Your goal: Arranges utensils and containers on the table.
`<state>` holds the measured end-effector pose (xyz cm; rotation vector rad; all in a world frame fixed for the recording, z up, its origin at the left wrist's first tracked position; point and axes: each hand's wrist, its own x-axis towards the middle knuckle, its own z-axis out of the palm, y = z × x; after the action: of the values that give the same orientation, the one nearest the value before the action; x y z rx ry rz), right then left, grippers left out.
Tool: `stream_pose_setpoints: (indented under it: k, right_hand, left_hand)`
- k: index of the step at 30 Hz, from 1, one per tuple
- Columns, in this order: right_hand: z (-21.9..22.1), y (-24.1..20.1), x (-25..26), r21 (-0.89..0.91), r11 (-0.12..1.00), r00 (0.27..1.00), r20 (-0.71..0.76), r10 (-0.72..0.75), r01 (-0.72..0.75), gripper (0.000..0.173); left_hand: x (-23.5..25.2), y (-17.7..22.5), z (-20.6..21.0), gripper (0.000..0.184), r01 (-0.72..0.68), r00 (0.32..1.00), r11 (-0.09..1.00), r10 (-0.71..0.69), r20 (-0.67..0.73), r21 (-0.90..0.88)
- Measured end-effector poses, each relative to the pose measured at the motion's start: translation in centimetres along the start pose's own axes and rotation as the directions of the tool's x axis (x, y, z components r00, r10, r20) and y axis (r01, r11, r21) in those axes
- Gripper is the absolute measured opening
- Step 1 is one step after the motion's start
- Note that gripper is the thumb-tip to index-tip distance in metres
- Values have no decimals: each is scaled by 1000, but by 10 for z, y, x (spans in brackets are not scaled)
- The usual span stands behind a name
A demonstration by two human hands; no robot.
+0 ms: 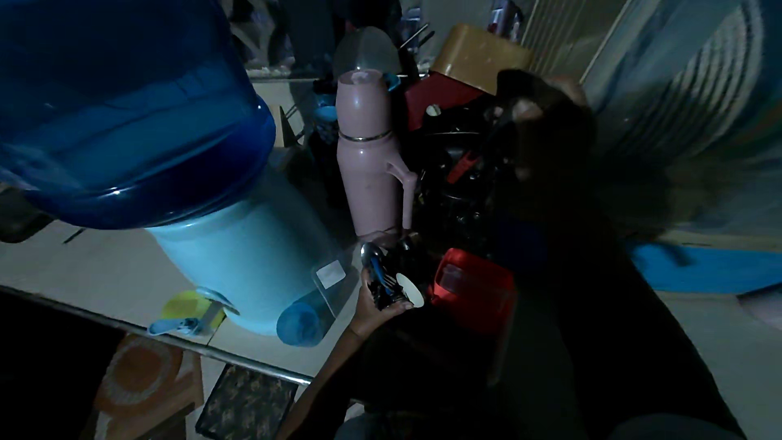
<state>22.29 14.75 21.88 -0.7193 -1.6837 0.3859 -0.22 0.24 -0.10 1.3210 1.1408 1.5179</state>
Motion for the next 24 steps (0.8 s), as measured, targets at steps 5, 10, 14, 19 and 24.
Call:
stream_pose_setpoints:
  k: [5, 10, 14, 19, 24]
  right_hand:
    - [-4, -18, -37, -190, 981, 992, 126, -5, 29, 34]
    - [0, 69, -37, -115, 974, 977, 106, -184, 196, 41]
    - [4, 33, -33, -195, 980, 996, 81, 46, -29, 37]
    - [15, 16, -25, -317, 947, 999, 12, 49, -42, 32]
    - [39, 0, -43, -316, 948, 998, 32, 54, -41, 32]
  left_hand:
    - [2, -3, -2, 124, -38, 999, 999, 39, 23, -19]
    - [1, -2, -1, 124, -26, 999, 1000, 26, 19, -12]
    - [1, -1, -1, 120, -36, 999, 999, 37, 15, -4]
    - [2, -6, -2, 120, -46, 999, 999, 46, 25, 6]
    - [2, -3, -1, 119, -50, 998, 999, 50, 24, -8]
